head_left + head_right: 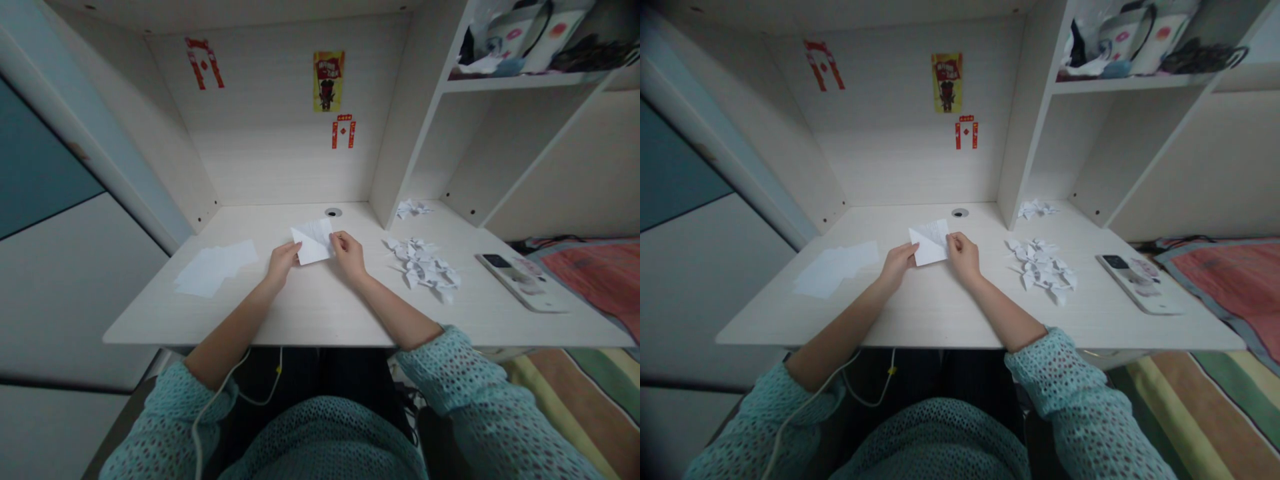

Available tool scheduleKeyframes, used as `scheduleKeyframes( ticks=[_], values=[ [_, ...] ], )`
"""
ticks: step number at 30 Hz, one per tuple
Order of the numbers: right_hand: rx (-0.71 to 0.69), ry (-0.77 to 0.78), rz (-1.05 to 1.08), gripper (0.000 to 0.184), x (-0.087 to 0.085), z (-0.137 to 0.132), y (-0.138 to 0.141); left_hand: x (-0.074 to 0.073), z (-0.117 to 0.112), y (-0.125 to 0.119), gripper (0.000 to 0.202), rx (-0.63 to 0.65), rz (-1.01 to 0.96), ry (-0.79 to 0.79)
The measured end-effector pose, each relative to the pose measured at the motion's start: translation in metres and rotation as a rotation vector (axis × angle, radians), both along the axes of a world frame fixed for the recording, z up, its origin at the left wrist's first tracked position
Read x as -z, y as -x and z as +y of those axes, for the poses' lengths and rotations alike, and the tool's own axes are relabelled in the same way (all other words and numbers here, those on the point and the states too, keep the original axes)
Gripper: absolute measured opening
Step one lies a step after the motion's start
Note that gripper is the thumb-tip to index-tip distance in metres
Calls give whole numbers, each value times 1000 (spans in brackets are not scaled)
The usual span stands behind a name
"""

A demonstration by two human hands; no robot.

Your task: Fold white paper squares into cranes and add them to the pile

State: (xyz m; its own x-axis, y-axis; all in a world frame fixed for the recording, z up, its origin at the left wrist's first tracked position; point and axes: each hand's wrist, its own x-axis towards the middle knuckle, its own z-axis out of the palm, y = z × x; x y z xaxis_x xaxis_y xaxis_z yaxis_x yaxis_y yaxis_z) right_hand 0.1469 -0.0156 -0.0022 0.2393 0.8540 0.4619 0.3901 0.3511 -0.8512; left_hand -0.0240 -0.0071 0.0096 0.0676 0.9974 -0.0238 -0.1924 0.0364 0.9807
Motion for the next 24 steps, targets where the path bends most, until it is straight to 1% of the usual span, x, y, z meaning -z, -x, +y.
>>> scheduleKeyframes(
  ticks=[3, 6, 9, 12, 13, 16, 17, 21, 24],
  values=[
    [24, 28, 114, 35, 4, 9, -5, 3, 2, 1, 35, 19, 34, -38],
    [10, 65, 192, 34, 5, 13, -8, 4, 5, 2, 32, 33, 64, -17],
    [-100, 102, 320, 35, 1, 12, -10, 1, 5, 5, 29, 20, 63, 33],
    [-255, 79, 424, 50, -4, 9, -12, -4, 4, 8, 22, 4, -24, 118],
    [-304, 71, 429, 49, -5, 9, -13, -7, 4, 9, 18, 7, -81, 158],
    [-433, 101, 416, 31, -6, 11, -15, -12, 4, 11, 7, 23, -250, 280],
    [-472, 123, 415, 28, -5, 11, -15, -13, 4, 11, 5, 26, -293, 311],
    [-599, 167, 407, 31, -1, 11, -14, -12, 6, 13, 9, 20, -407, 353],
    [-596, 144, 331, 32, -2, 7, -11, -10, 6, 14, 12, 12, -410, 340]
  ],
)
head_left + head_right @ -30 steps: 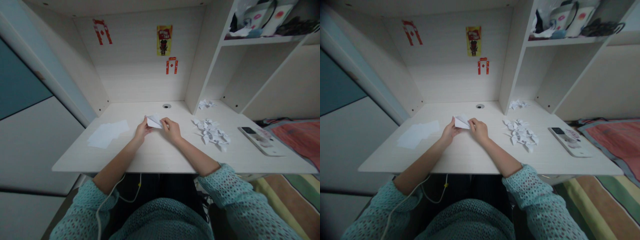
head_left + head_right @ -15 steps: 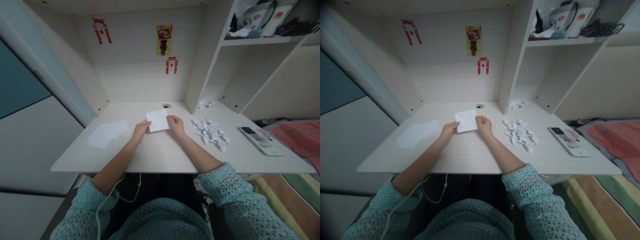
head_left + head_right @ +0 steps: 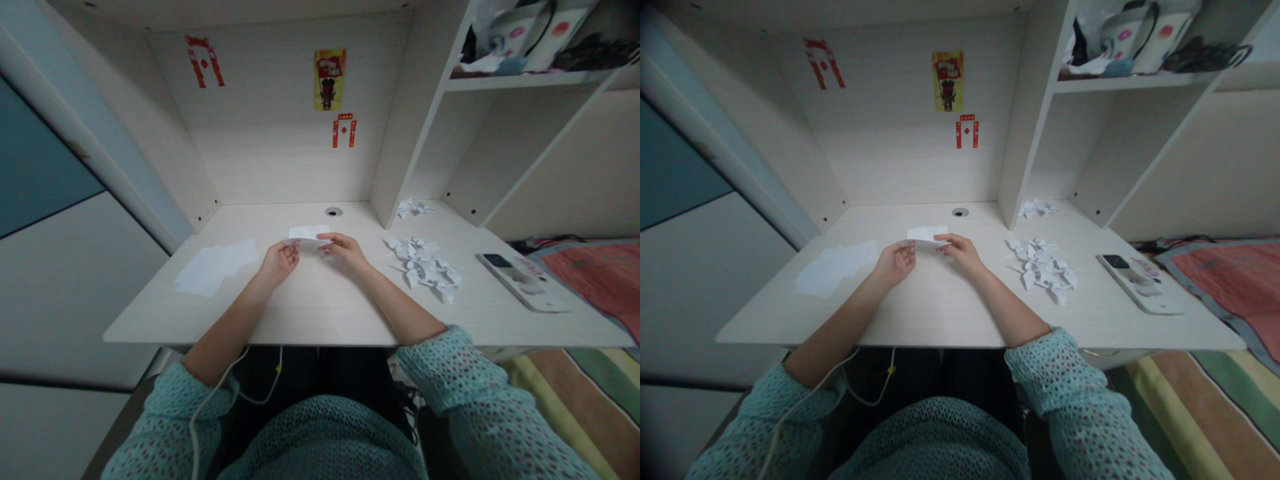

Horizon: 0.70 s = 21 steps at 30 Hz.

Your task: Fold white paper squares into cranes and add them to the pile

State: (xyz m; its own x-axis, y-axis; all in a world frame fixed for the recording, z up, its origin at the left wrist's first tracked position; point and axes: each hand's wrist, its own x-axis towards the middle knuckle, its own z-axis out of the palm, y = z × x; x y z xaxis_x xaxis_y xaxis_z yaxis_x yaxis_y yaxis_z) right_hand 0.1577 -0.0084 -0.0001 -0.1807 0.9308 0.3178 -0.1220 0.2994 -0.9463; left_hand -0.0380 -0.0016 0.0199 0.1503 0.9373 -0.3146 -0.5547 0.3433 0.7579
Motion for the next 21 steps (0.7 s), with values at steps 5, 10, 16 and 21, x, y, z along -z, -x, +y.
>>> scheduleKeyframes(
  ticks=[5, 10, 16, 21],
  values=[
    [102, -54, -96, 46, -4, -8, 8, -1, -4, -2, 15, 8, 131, -52],
    [194, -69, -120, 37, -3, -7, 8, 0, -5, -5, 11, 41, 167, -99],
    [376, -69, -32, 30, 0, 2, 3, -2, -11, -8, 25, 169, 290, -196],
    [427, -82, -94, 33, -2, 1, 0, -3, -14, -8, 30, 223, 298, -242]
  ],
)
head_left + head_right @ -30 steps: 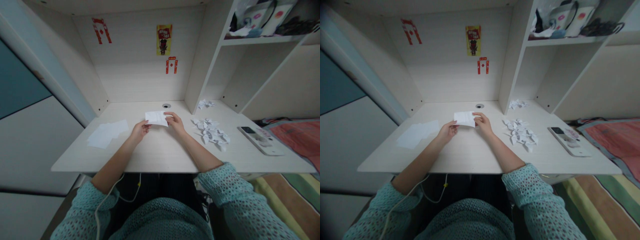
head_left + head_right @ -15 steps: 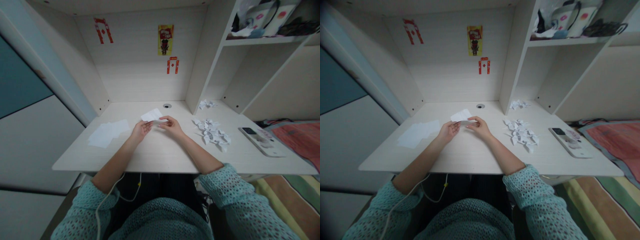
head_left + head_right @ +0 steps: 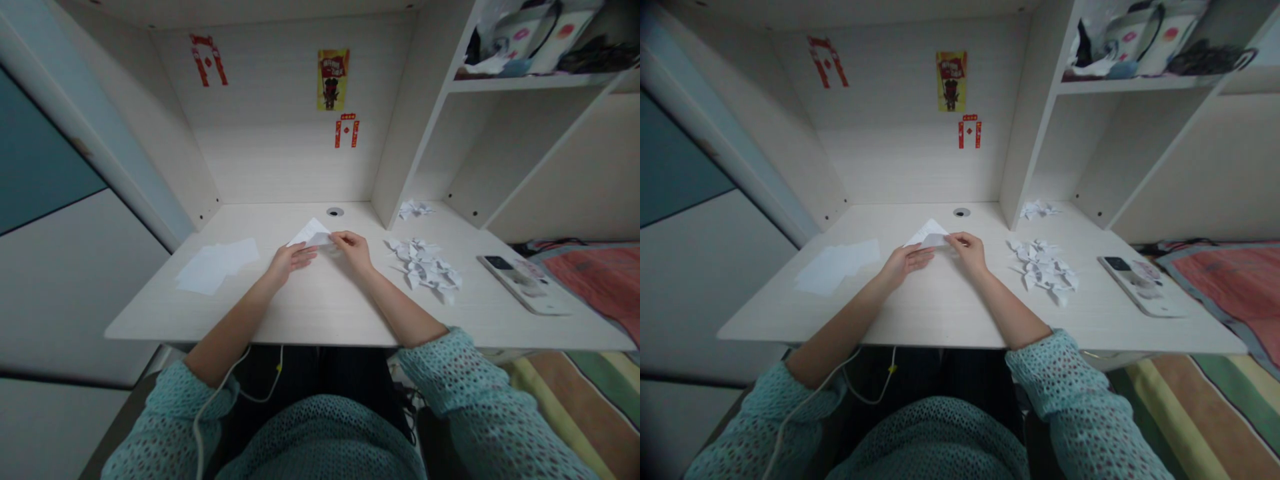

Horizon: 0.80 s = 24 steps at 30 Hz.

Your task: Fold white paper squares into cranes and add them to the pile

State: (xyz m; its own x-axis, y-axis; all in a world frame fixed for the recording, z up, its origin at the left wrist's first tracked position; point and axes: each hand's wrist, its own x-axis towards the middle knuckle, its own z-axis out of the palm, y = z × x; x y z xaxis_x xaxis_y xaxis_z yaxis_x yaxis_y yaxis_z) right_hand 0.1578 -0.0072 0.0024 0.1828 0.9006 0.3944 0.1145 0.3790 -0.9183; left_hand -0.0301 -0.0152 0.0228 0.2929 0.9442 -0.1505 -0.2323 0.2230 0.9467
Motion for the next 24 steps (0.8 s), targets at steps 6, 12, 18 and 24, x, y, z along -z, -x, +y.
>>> scheduleKeyframes(
  ticks=[6, 12, 18, 24],
  values=[
    [43, 56, -91, 43, -1, -4, 3, 7, 6, -3, 25, -248, -40, -51],
    [-164, 214, 49, 75, 18, -1, 15, 15, 6, -4, 31, -157, -62, -72],
    [-38, -73, -233, 66, -1, -17, 12, 17, 7, -9, 34, -192, 135, -156],
    [-68, -86, -224, 59, -11, -17, 7, 13, 10, -4, 33, -255, 64, -152]
  ],
)
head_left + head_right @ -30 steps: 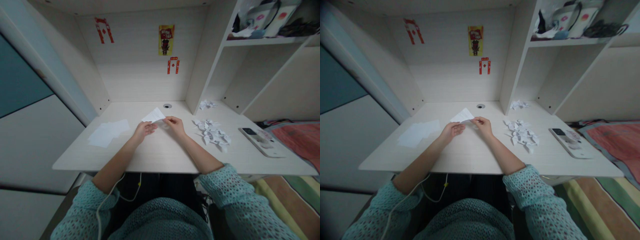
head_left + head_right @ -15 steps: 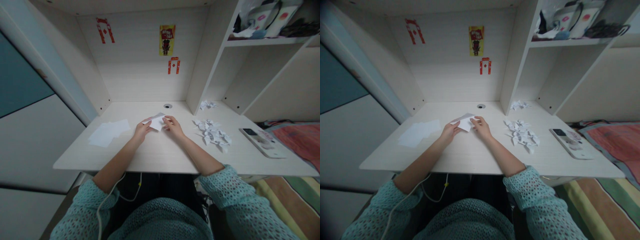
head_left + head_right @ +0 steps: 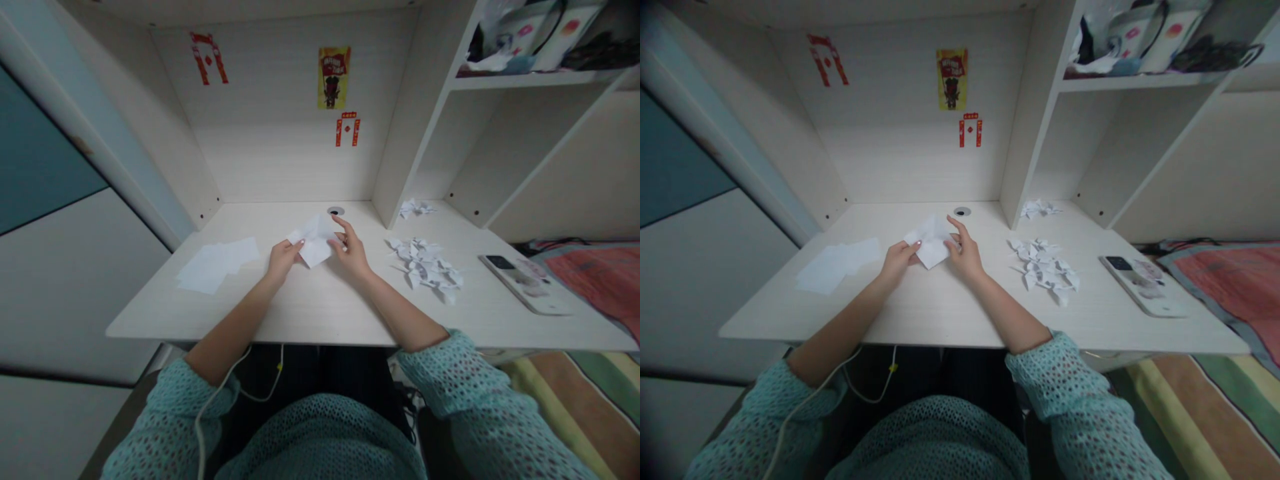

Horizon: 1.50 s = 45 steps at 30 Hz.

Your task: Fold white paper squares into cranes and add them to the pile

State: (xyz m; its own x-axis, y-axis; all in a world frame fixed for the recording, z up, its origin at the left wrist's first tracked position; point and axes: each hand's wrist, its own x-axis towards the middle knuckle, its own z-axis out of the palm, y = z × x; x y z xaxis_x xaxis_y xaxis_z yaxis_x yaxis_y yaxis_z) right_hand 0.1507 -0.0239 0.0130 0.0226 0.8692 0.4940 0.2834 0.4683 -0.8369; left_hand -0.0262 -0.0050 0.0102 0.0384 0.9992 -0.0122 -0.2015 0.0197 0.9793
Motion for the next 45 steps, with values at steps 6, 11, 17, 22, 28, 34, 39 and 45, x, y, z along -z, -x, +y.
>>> scheduleKeyframes(
  ticks=[6, 11, 17, 22, 28, 34, 39, 45],
  values=[
    [-31, 11, 98, 24, 10, 15, -7, -2, 3, 8, 31, 95, -144, 149],
    [-70, 40, 135, 26, 10, 15, -8, -7, 2, 11, 46, 194, -288, 174],
    [-171, 122, 235, 36, 7, 15, -8, -10, 3, 11, 33, 170, -373, 214],
    [-237, 102, 286, 43, 0, 9, -6, -14, 2, 10, 25, 98, -457, 292],
    [-188, 142, 243, 40, 3, 8, -1, -14, 5, 11, 28, 107, -551, 347],
    [28, 237, 348, 41, 11, 16, -5, -5, 3, 11, 26, 190, -271, 274],
    [-14, 201, 383, 38, 12, 16, -6, -11, -5, 6, 49, 80, -14, 18],
    [29, 196, 475, 35, 11, 17, -6, -12, -8, 2, 43, 92, 73, -80]
  ],
)
